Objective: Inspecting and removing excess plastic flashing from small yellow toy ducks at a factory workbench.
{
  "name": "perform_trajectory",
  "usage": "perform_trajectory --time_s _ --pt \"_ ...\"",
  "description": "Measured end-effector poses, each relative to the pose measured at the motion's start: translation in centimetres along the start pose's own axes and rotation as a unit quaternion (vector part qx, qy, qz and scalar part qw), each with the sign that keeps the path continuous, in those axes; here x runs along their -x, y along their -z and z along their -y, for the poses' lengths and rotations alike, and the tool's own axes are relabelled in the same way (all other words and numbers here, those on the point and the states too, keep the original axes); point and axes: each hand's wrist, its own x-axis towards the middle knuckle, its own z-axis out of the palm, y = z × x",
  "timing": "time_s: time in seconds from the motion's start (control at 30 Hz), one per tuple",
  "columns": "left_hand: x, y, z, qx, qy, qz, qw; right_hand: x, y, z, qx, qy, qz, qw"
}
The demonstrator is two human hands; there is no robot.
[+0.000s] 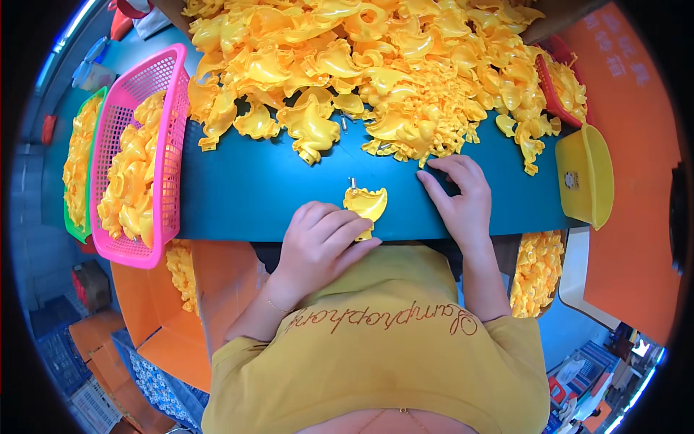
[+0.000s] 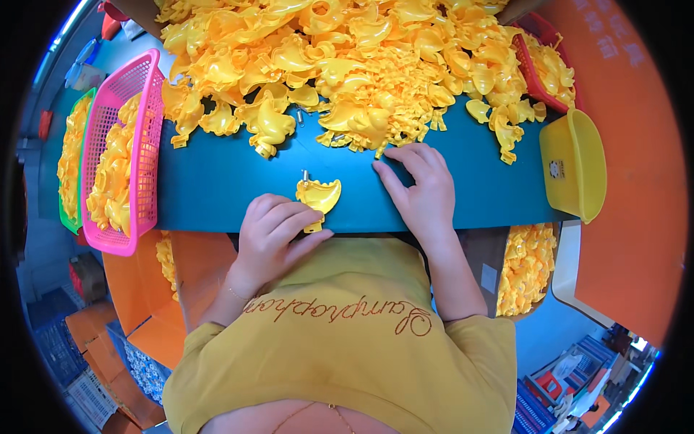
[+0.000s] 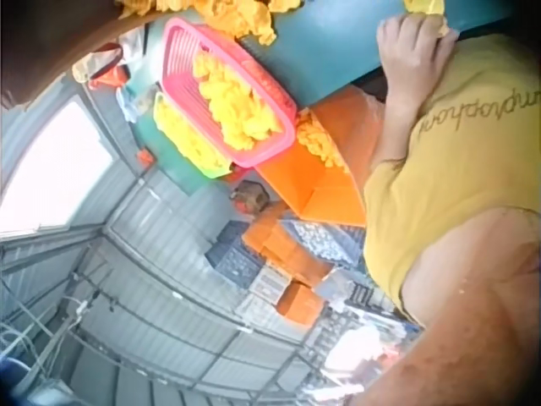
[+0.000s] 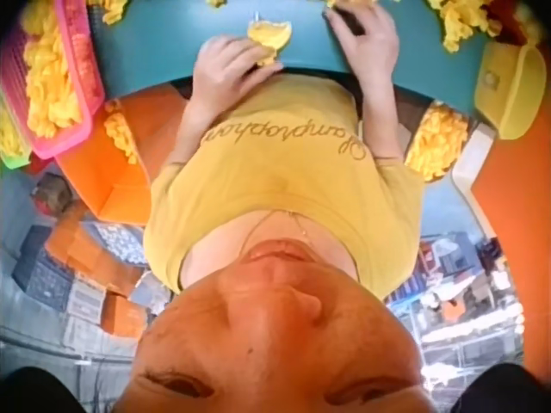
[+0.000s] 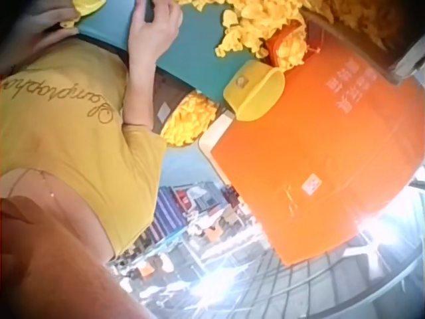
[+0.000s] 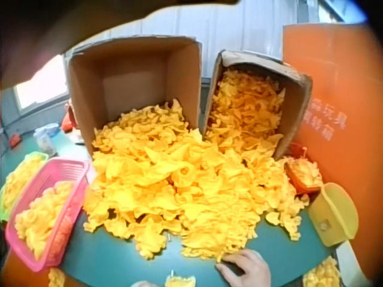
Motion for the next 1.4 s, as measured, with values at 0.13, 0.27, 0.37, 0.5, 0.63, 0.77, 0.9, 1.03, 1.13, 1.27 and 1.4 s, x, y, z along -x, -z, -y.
perform_trajectory --time_s 0.13,0.27,0.37,0.5,0.63,0.77,0.9,1.03,1.13,1.27,1.4 --pt "-1.4 1.2 -0.3 0.017 0.063 0.031 0.997 0.2 1.1 -0.1 -0.058 -0.046 0.007 0.997" --pt "-2.2 1.8 0.7 -0.008 0.108 0.043 0.993 -0.8 2.8 -1.0 -0.061 -0.087 -0.023 0.994" --pt "-2.3 1.7 0.9 -0.01 0.107 0.059 0.992 -1.8 4.0 -2.5 -0.055 -0.087 -0.041 0.994" --pt "-2.3 1.5 0.8 -0.027 0.106 0.081 0.991 -4.3 5.4 -5.4 0.042 -0.088 -0.056 0.994" --pt "-2.6 1.0 0.7 -0.006 0.092 0.069 0.993 -7.3 5.6 -8.3 0.071 -0.016 -0.009 0.997" --pt "-2.5 0.6 0.5 0.005 0.095 0.075 0.993 -7.9 5.6 -8.7 0.148 0.05 0.053 0.986" --pt "-2.4 0.3 0.5 0.006 0.086 0.055 0.995 -6.8 6.2 -7.4 -0.026 -0.052 0.052 0.997" --pt "-2.4 -0.2 0.4 0.006 0.086 0.044 0.995 -4.6 6.7 -5.2 -0.268 -0.217 0.103 0.933" --pt "-2.4 -0.8 0.3 0.012 0.09 0.045 0.995 -3.1 6.5 -3.7 -0.073 -0.123 0.121 0.982" --pt "-2.7 -1.2 0.1 0.011 0.091 0.044 0.995 -1.9 5.3 -3.4 -0.001 0.026 0.138 0.99" --pt "-2.7 -1.1 -0.1 0.008 0.096 0.051 0.994 -1.0 5.5 -3.9 -0.017 0.04 0.136 0.99"
